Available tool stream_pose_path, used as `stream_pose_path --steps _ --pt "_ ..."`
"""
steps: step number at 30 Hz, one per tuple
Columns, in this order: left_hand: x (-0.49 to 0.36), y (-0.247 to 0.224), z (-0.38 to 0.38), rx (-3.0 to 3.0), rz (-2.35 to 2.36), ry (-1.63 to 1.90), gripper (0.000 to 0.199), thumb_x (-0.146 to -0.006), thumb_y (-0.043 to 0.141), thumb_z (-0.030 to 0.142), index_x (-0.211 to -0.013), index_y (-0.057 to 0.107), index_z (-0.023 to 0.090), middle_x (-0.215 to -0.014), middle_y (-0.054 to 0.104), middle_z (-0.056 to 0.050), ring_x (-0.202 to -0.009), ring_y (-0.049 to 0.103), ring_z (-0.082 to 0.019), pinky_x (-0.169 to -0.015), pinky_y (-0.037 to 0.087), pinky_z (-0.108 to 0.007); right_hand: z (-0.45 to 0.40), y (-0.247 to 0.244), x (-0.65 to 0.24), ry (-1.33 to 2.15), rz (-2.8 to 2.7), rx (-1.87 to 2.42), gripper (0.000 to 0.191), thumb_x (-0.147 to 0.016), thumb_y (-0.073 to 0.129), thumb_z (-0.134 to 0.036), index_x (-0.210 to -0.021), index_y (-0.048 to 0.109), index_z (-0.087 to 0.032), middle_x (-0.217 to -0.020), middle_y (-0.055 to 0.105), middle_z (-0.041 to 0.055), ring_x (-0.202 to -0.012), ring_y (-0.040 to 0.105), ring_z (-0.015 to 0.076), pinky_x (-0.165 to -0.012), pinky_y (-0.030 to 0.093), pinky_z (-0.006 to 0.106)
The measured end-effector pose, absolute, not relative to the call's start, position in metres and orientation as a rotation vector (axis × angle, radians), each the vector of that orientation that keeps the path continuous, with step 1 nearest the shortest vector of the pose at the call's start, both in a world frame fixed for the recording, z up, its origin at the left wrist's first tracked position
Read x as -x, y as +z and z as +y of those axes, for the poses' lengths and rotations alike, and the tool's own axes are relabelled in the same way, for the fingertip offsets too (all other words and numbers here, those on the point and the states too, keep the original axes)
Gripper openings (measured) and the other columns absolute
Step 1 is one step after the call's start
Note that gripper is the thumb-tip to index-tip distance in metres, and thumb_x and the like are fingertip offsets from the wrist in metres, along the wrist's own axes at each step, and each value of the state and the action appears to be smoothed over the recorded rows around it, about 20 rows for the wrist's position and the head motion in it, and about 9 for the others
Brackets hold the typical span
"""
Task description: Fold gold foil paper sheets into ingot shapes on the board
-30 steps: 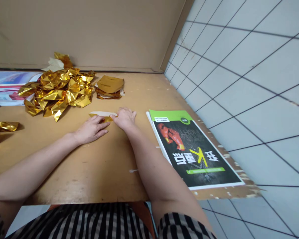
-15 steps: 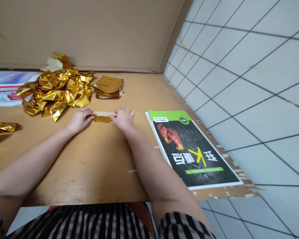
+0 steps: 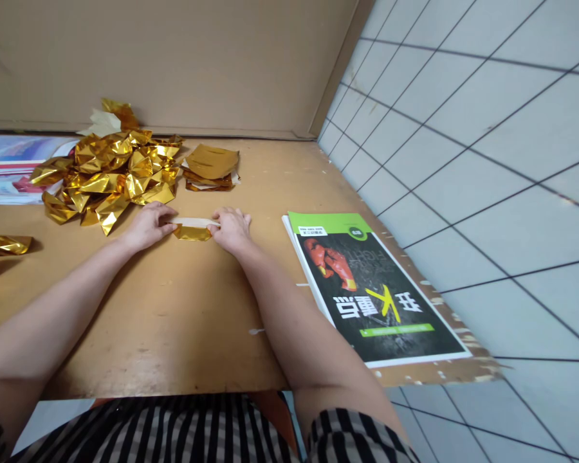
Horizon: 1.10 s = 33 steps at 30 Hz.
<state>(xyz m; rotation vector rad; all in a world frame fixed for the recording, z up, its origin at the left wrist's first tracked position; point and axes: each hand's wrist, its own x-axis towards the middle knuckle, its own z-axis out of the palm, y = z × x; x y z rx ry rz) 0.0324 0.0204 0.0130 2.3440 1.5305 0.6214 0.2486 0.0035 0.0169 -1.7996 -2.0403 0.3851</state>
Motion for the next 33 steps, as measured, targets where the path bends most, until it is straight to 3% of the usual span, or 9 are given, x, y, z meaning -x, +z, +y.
stream_pose_path --steps 6,13,19,33 --pt "-0.033 0.011 0.022 -2.347 1.509 0.635 0.018 -0.074 0.066 0.022 -0.091 0.069 0.019 -0.092 0.063 -0.005 -0.096 0.06 -0.022 -0.089 0.048 -0.035 0.002 0.018 -0.247 0.39 -2.058 1.802 0.003 -0.078 0.058 -0.019 -0.078 0.058 -0.022 -0.097 0.065 0.0056 -0.098 0.052 0.0251 -0.083 0.031 0.037" --pt "-0.033 0.008 0.021 -2.347 1.431 0.728 0.006 -0.075 0.064 0.016 -0.079 0.065 0.019 -0.084 0.064 -0.003 -0.084 0.06 -0.019 -0.081 0.05 -0.034 0.001 0.015 -0.248 0.367 -2.109 1.717 0.005 -0.08 0.054 -0.018 -0.077 0.056 -0.022 -0.091 0.065 0.0047 -0.093 0.051 0.0237 -0.08 0.029 0.035" --pt "-0.036 0.009 0.015 -2.432 1.351 0.745 0.01 -0.077 0.058 0.012 -0.072 0.063 0.019 -0.078 0.064 -0.003 -0.081 0.06 -0.019 -0.08 0.049 -0.035 -0.005 0.016 -0.249 0.256 -2.208 1.634 0.012 -0.083 0.05 -0.018 -0.079 0.06 -0.021 -0.087 0.064 0.0064 -0.09 0.049 0.0236 -0.079 0.028 0.036" --pt "-0.034 0.012 0.004 -2.713 1.282 0.607 0.021 -0.083 0.046 0.012 -0.084 0.066 0.019 -0.086 0.065 -0.008 -0.087 0.061 -0.023 -0.081 0.052 -0.036 -0.016 0.023 -0.258 0.074 -2.495 1.519 0.023 -0.088 0.042 -0.015 -0.083 0.065 -0.019 -0.09 0.067 0.0094 -0.09 0.05 0.0238 -0.08 0.027 0.036"
